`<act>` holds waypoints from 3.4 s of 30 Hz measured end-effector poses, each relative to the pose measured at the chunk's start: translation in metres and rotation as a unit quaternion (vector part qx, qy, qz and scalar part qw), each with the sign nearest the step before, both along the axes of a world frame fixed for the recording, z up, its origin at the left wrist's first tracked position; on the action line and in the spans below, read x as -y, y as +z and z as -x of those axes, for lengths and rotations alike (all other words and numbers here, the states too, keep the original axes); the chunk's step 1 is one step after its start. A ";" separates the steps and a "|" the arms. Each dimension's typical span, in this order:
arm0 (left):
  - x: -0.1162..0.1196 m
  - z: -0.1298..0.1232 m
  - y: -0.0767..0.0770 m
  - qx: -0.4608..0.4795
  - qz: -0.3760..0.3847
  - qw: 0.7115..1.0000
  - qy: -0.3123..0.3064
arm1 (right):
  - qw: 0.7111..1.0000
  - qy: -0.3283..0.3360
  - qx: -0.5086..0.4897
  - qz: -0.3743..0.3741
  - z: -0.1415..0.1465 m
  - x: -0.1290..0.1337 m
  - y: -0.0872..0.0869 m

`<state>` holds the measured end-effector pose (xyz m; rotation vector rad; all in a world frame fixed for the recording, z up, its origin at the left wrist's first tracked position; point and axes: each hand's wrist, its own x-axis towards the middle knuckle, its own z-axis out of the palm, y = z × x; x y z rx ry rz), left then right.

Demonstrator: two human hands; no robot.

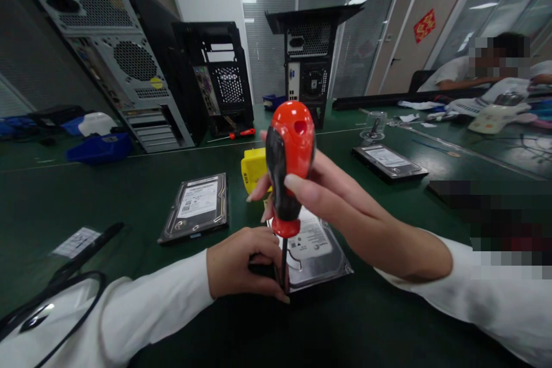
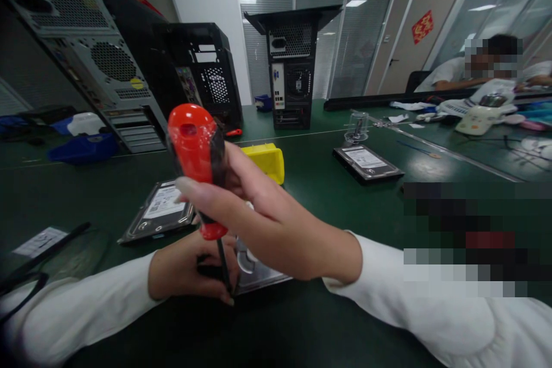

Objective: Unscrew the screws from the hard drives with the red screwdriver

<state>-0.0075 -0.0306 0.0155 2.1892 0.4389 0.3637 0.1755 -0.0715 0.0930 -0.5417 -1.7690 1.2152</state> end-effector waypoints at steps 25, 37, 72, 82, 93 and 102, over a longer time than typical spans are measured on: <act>-0.001 -0.001 0.007 -0.027 -0.033 0.998 -0.042 | 0.995 0.009 -0.099 0.007 0.015 -0.006 0.020; 0.001 0.000 0.002 -0.012 -0.007 0.999 -0.030 | 0.993 0.056 -0.095 0.040 0.019 -0.005 0.026; 0.001 0.001 0.001 -0.029 0.004 0.999 -0.015 | 0.981 0.131 -0.126 0.064 0.026 -0.013 0.031; 0.000 0.002 0.000 -0.027 -0.026 0.999 -0.031 | 0.971 0.175 -0.160 0.041 0.029 -0.021 0.024; 0.000 0.001 0.003 -0.036 -0.026 0.998 -0.031 | 0.967 0.147 -0.201 0.054 0.033 -0.024 0.016; 0.000 0.000 0.004 -0.039 -0.046 0.997 -0.039 | 0.969 0.122 -0.209 0.053 0.035 -0.024 0.014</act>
